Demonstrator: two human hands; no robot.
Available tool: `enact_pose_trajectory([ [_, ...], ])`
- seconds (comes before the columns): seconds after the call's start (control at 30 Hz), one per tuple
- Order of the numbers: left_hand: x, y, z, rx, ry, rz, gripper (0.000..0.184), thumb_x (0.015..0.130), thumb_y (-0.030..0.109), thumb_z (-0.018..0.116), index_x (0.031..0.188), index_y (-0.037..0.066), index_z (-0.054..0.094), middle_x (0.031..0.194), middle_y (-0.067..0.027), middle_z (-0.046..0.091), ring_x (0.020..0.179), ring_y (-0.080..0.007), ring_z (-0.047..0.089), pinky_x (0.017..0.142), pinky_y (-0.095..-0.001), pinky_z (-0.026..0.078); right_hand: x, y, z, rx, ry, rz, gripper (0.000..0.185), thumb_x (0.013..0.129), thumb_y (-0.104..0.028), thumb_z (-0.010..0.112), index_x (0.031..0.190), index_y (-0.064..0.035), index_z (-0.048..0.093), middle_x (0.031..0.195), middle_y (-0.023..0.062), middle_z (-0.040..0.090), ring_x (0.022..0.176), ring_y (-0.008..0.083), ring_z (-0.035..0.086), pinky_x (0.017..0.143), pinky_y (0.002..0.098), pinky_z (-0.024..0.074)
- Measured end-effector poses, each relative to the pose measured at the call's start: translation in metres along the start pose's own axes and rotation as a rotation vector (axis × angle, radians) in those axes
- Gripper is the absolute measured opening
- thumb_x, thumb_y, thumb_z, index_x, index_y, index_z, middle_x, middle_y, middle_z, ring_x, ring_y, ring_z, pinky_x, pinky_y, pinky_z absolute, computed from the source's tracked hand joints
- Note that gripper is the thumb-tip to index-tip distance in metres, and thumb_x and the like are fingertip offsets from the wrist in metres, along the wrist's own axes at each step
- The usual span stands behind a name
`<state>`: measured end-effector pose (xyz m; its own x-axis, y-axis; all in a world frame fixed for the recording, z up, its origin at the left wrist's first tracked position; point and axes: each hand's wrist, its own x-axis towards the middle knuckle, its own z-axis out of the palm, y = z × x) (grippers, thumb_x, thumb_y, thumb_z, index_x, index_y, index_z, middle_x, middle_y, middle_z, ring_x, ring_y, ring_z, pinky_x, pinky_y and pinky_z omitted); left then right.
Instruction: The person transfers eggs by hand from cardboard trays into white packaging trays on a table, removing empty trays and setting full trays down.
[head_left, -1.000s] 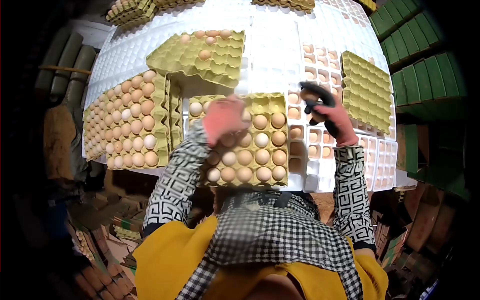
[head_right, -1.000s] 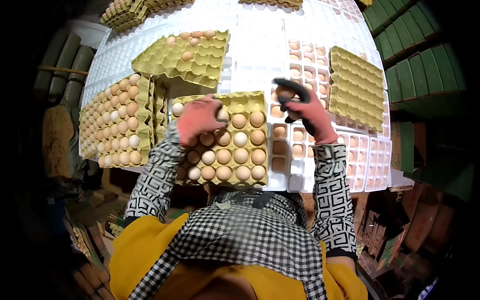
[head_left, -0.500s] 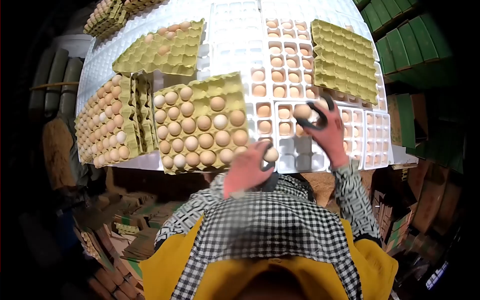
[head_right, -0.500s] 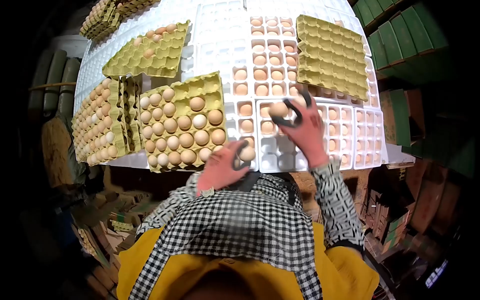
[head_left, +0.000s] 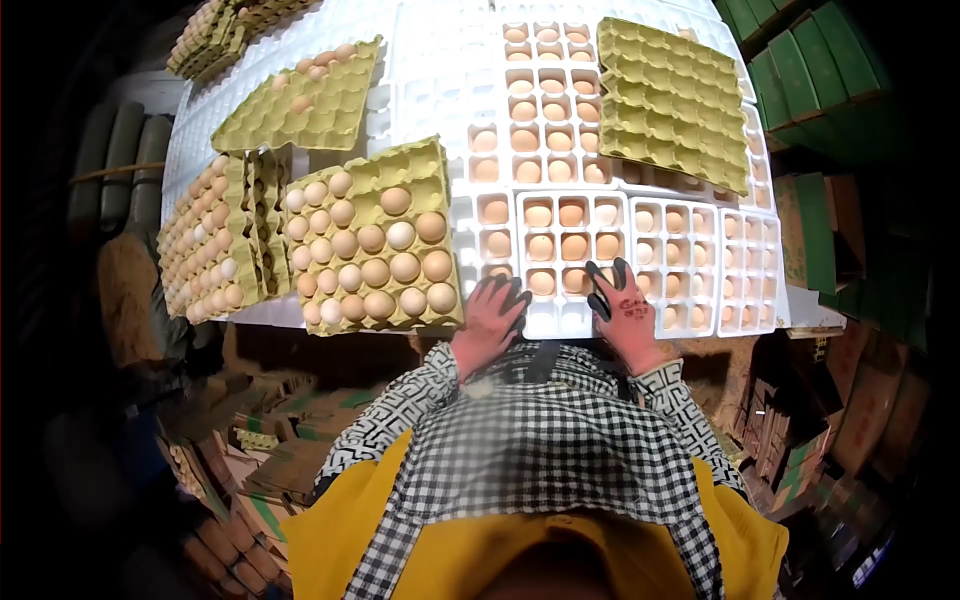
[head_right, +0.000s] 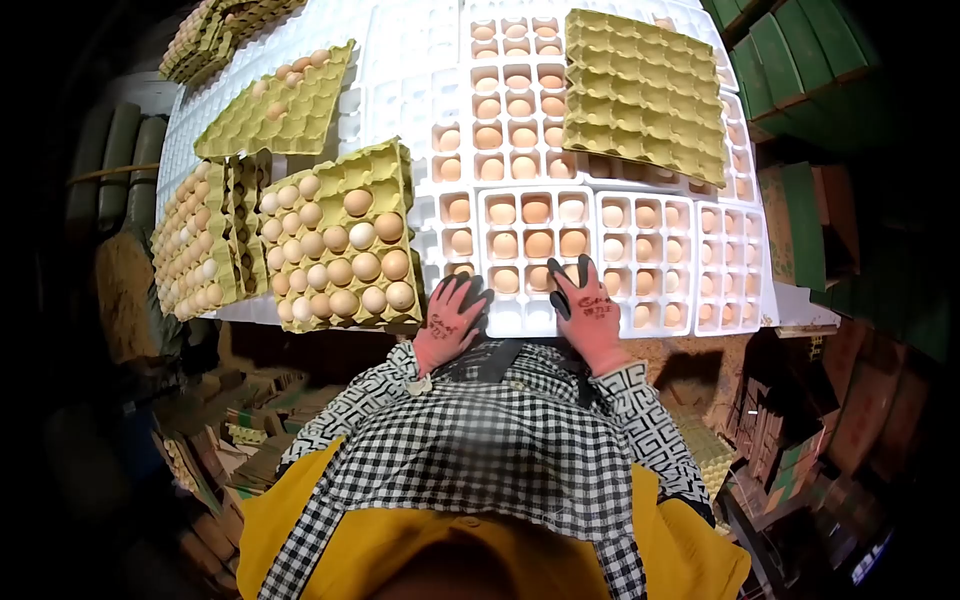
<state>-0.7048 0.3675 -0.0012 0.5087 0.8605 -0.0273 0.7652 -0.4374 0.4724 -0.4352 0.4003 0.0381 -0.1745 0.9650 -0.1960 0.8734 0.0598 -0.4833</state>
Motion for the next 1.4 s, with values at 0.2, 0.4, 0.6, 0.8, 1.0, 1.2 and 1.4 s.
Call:
enact_pose_trajectory([
  [0.2, -0.006, 0.027, -0.069, -0.14, 0.27, 0.237, 0.048, 0.069, 0.01, 0.07, 0.116, 0.005, 0.062, 0.123, -0.0191, 0.056, 0.116, -0.0413, 0.054, 0.1, -0.0508, 0.044, -0.01, -0.003, 0.021, -0.007, -0.029, -0.554, 0.051, 0.074, -0.019, 0.076, 0.123, -0.013, 0.061, 0.129, 0.0165, 0.053, 0.117, 0.0398, 0.05, 0.103, 0.0514, 0.0384],
  [0.4, 0.011, -0.07, -0.159, 0.206, 0.445, -0.357, 0.044, 0.079, 0.02, 0.071, 0.121, 0.01, 0.062, 0.121, -0.0116, 0.061, 0.115, -0.0342, 0.052, 0.104, -0.0461, 0.036, 0.025, -0.08, 0.009, 0.397, 0.084, -0.306, 0.054, 0.074, -0.012, 0.074, 0.125, -0.0049, 0.059, 0.123, 0.017, 0.058, 0.115, 0.0375, 0.053, 0.1, 0.0474, 0.0421],
  [0.6, 0.004, -0.105, -0.188, 0.028, 0.384, -0.145, 0.049, 0.08, 0.017, 0.069, 0.127, 0.008, 0.058, 0.121, -0.0121, 0.062, 0.119, -0.0328, 0.053, 0.107, -0.044, 0.037, 0.129, -0.193, 0.028, -0.153, 0.011, -0.608, 0.062, 0.082, -0.024, 0.068, 0.139, -0.0118, 0.048, 0.13, 0.0138, 0.056, 0.103, 0.0323, 0.061, 0.092, 0.0417, 0.0446],
  [0.8, 0.009, -0.146, -0.201, 0.002, 0.361, -0.155, 0.06, 0.079, 0.019, 0.073, 0.135, 0.009, 0.054, 0.137, -0.0115, 0.056, 0.124, -0.0351, 0.051, 0.112, -0.0473, 0.033, 0.122, -0.185, -0.004, 0.927, -0.123, -0.288, 0.05, 0.081, -0.024, 0.067, 0.128, -0.0074, 0.059, 0.112, 0.015, 0.066, 0.098, 0.0196, 0.066, 0.092, 0.0296, 0.051],
  [1.0, 0.043, -0.174, -0.191, -0.196, 0.271, 0.007, 0.048, 0.082, 0.023, 0.068, 0.127, 0.007, 0.059, 0.124, -0.0106, 0.061, 0.12, -0.0301, 0.054, 0.109, -0.0433, 0.036, 0.113, -0.255, -0.008, 0.128, -0.178, -0.125, 0.057, 0.086, -0.041, 0.064, 0.129, -0.0051, 0.054, 0.097, 0.0133, 0.071, 0.091, 0.0236, 0.069, 0.08, 0.0324, 0.0527],
  [1.2, -0.022, -0.172, -0.224, -1.382, 0.736, -0.142, 0.025, 0.088, 0.015, 0.057, 0.101, -0.005, 0.062, 0.106, -0.0086, 0.063, 0.099, -0.0177, 0.06, 0.085, -0.0296, 0.048, 0.154, -0.257, 0.033, -0.124, -0.249, -0.32, 0.043, 0.087, -0.039, 0.061, 0.111, -0.004, 0.067, 0.101, 0.0196, 0.069, 0.092, 0.0312, 0.067, 0.083, 0.0407, 0.0521],
  [1.4, -0.014, -0.096, -0.215, 0.127, -0.081, -0.153, 0.054, 0.073, 0.038, 0.077, 0.119, 0.01, 0.064, 0.116, -0.0134, 0.057, 0.097, -0.0286, 0.064, 0.08, -0.0374, 0.053, 0.096, -0.196, -0.047, 1.312, -0.404, 0.139, 0.046, 0.084, -0.022, 0.069, 0.127, -0.007, 0.062, 0.116, 0.0052, 0.061, 0.088, 0.0126, 0.062, 0.068, 0.0281, 0.054],
])
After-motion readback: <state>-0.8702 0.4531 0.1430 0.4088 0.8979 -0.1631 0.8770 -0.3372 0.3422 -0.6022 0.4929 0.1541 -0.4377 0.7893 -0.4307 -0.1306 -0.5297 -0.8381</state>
